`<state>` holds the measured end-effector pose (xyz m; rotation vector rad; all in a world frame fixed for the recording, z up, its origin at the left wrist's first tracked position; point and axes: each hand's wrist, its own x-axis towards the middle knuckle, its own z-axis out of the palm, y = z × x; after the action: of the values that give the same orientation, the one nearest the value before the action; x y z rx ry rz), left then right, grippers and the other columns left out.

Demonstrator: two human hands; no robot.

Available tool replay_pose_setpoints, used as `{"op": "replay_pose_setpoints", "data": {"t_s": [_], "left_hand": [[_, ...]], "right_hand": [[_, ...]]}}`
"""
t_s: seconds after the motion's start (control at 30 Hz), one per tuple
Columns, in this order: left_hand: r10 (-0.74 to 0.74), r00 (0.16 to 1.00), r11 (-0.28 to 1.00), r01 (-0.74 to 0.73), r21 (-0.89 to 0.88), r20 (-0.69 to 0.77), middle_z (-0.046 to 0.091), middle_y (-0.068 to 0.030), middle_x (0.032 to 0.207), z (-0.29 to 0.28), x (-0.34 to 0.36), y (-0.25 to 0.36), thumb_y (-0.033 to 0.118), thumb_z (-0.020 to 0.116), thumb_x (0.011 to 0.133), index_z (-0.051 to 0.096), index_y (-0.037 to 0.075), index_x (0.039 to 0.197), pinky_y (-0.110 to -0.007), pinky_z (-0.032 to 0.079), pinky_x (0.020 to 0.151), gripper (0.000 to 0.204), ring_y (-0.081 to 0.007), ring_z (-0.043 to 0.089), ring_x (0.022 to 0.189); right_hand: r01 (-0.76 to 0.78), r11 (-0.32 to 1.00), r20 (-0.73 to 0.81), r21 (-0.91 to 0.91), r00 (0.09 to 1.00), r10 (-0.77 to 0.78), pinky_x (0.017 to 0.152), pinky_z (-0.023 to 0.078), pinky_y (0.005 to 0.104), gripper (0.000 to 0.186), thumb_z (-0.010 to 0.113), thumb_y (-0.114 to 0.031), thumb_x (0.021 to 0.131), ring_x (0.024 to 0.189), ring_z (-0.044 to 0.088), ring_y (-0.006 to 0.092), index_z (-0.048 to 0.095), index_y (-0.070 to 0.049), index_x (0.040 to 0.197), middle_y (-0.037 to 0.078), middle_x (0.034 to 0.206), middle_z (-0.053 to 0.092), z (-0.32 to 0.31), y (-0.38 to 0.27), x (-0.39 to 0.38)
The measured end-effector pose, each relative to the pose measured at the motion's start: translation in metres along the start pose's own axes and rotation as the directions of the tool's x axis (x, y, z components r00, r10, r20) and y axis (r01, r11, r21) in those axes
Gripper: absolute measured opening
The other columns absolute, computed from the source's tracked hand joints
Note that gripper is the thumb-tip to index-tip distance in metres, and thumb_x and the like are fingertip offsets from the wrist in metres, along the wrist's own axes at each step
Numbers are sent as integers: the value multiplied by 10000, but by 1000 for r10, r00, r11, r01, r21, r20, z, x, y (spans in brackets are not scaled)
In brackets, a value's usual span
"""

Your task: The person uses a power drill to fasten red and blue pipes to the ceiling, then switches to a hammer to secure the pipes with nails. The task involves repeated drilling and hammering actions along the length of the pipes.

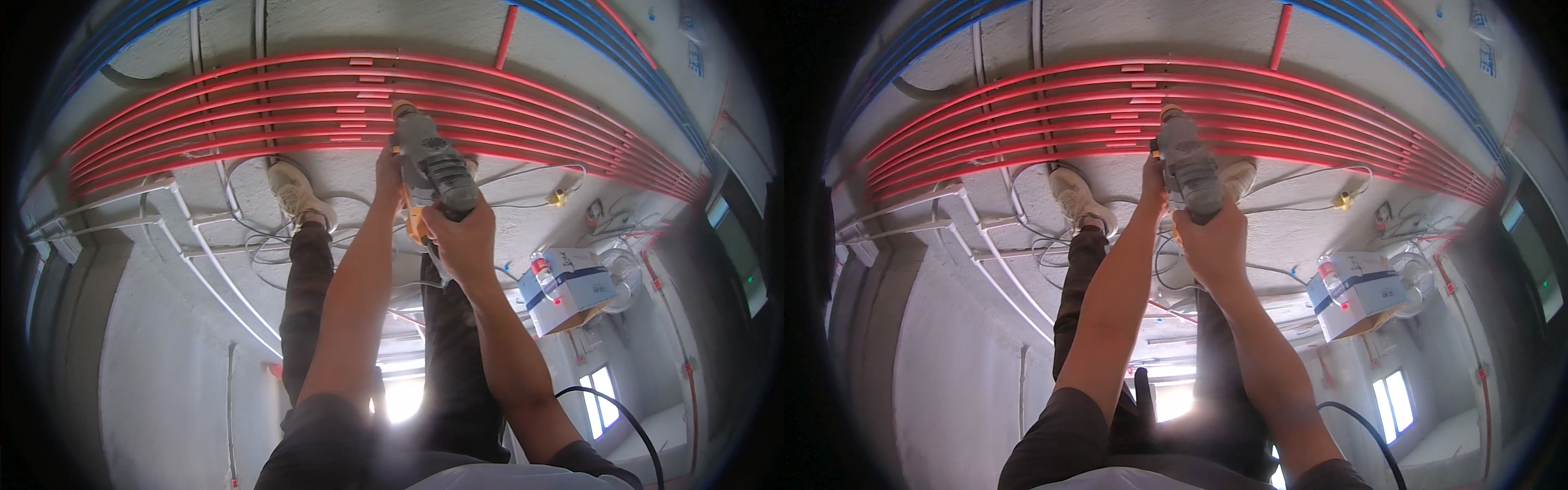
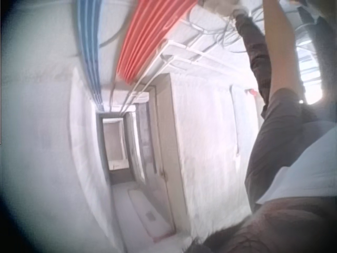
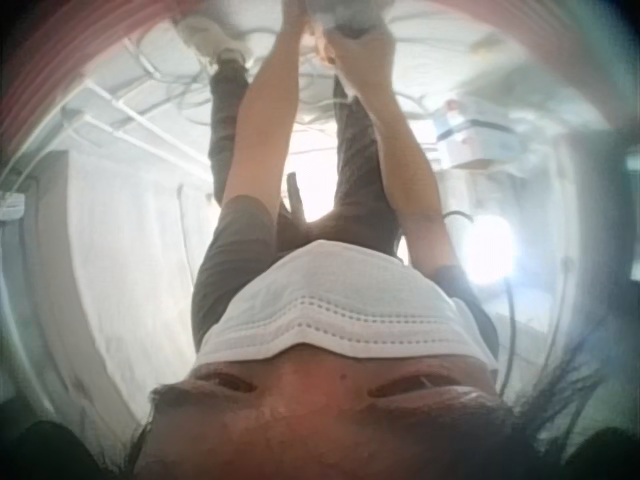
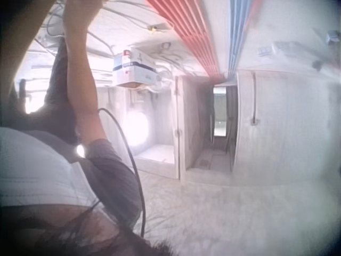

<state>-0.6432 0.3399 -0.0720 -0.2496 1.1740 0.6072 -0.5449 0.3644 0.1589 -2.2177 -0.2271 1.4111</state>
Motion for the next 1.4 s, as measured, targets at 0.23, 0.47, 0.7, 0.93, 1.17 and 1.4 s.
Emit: {"op": "replay_pose_setpoints", "data": {"t_s": [0.23,0.47,0.7,0.93,1.17,1.4], "left_hand": [[-177,984,981,175,-85,-15,724,-84,1166,-13,14,4,201,543,1044,636,78,1333,-376,633,852,327,-234,736,1020],[-81,997,994,79,78,20,750,-101,1099,-20,12,1,450,527,1046,678,77,1239,-416,630,855,447,-262,749,956],[-143,980,989,135,63,140,761,-132,1127,-18,25,7,414,469,1073,676,41,1241,-398,636,867,458,-283,759,994],[-62,986,996,51,72,152,669,-178,1252,-32,35,4,379,480,1068,598,43,1338,-477,579,1008,447,-347,669,1141],[-44,941,979,108,-174,337,694,-156,1255,-53,59,-1,352,462,1094,603,43,1340,-447,592,999,419,-311,698,1130],[-13,998,999,10,35,68,686,-171,1315,-36,59,-3,395,453,1100,593,40,1383,-487,573,1048,476,-339,692,1168]], "right_hand": [[-28,997,1,-65,1000,28,761,570,445,384,784,-132,820,848,759,365,652,-9,1159,197,884,749,0,14,1],[17,985,-9,-171,1000,-19,785,560,393,385,774,-114,813,851,727,251,668,15,1160,163,935,748,1,-9,3],[-14,968,12,-250,1000,17,845,557,465,448,773,-141,814,960,736,395,656,20,1215,226,981,737,5,-22,11],[16,969,18,-248,1000,-12,851,554,460,412,760,-125,829,956,734,405,660,35,1196,230,971,738,11,-21,18],[62,953,47,-296,998,-50,785,554,441,340,761,-110,831,862,732,334,668,42,1120,194,897,736,23,-23,25],[50,966,36,-255,998,-42,629,524,377,237,765,-133,805,663,684,208,675,25,957,105,730,694,19,-12,40]]}}
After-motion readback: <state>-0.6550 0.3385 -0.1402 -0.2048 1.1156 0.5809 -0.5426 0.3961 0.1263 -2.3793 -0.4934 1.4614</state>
